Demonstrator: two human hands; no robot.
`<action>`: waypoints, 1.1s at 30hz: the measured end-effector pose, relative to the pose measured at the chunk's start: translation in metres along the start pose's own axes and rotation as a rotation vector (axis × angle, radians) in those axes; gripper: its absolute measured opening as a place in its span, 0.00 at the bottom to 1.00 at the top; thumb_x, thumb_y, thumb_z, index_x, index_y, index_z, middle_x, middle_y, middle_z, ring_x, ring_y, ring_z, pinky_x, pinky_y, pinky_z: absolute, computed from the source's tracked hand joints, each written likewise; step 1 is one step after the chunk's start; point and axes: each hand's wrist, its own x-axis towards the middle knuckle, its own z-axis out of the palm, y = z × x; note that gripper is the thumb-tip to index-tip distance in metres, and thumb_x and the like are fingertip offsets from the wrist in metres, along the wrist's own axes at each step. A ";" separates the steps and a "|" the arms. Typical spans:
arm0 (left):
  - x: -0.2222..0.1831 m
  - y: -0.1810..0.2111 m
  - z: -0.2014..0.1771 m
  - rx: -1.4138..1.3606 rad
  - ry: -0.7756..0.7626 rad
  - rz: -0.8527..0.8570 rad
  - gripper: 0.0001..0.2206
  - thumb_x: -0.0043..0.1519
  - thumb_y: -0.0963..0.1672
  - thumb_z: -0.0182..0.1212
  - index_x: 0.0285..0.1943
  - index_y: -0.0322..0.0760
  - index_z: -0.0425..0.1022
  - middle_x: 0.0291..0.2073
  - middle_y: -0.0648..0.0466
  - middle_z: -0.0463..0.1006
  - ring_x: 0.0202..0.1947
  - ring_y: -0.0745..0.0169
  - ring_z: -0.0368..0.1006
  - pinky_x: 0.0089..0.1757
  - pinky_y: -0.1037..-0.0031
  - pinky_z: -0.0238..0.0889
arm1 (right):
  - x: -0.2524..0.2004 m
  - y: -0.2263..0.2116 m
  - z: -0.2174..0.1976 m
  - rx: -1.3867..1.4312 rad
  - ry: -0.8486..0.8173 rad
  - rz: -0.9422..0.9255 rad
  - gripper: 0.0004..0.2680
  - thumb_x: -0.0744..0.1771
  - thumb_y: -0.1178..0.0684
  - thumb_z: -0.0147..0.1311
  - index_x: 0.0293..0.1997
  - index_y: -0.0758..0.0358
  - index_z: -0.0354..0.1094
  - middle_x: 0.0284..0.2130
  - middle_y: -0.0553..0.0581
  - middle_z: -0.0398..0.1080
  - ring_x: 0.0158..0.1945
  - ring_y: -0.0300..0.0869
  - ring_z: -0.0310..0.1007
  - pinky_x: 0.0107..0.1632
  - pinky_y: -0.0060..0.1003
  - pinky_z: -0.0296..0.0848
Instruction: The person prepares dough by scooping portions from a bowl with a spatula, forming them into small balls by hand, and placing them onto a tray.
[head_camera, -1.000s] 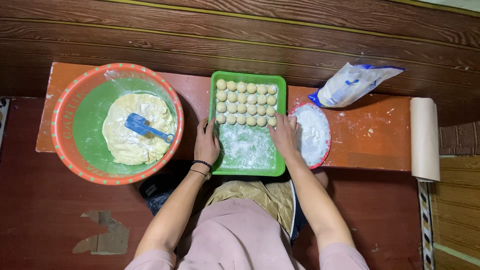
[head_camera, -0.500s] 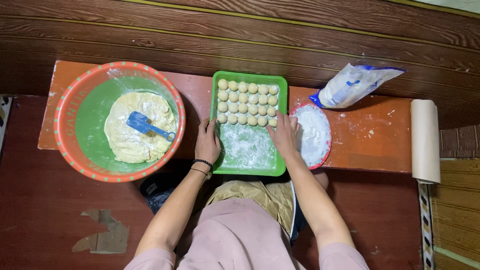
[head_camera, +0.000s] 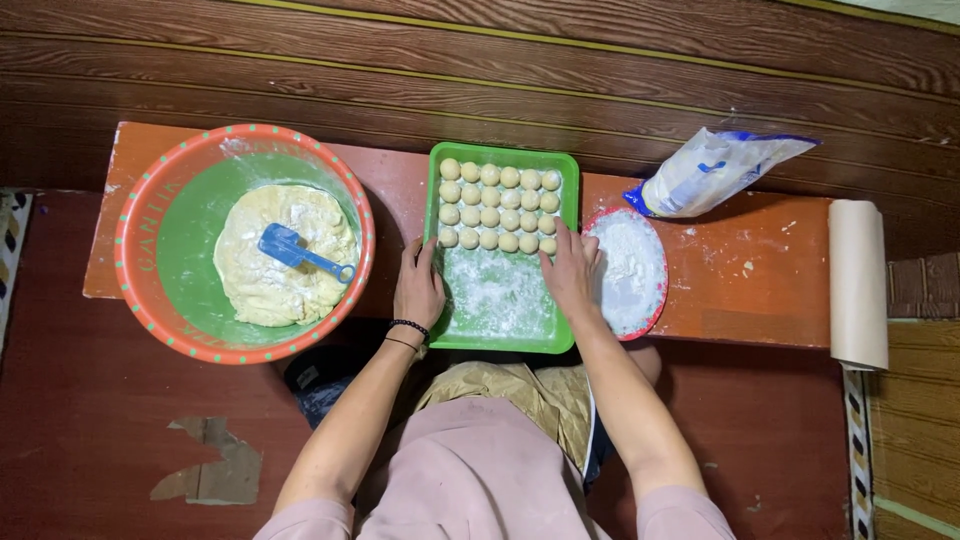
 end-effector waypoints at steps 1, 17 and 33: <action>0.000 0.000 -0.001 0.001 0.001 -0.001 0.25 0.66 0.36 0.49 0.74 0.43 0.57 0.65 0.42 0.59 0.67 0.40 0.62 0.59 0.54 0.67 | 0.001 -0.001 -0.001 0.001 0.000 -0.001 0.26 0.60 0.49 0.65 0.67 0.48 0.62 0.44 0.51 0.70 0.49 0.49 0.60 0.48 0.46 0.64; 0.000 -0.002 0.003 0.008 0.005 -0.009 0.24 0.66 0.37 0.48 0.73 0.45 0.58 0.65 0.42 0.59 0.66 0.37 0.63 0.58 0.53 0.68 | -0.002 -0.001 0.000 -0.007 0.026 -0.036 0.29 0.61 0.49 0.64 0.70 0.47 0.58 0.44 0.50 0.70 0.49 0.47 0.60 0.46 0.43 0.66; -0.022 0.061 0.025 -0.567 -0.156 0.097 0.21 0.74 0.47 0.35 0.70 0.37 0.69 0.62 0.39 0.73 0.63 0.37 0.67 0.61 0.52 0.59 | -0.040 -0.100 -0.034 0.921 -0.050 0.040 0.18 0.70 0.57 0.50 0.69 0.67 0.60 0.63 0.71 0.62 0.65 0.63 0.63 0.60 0.48 0.70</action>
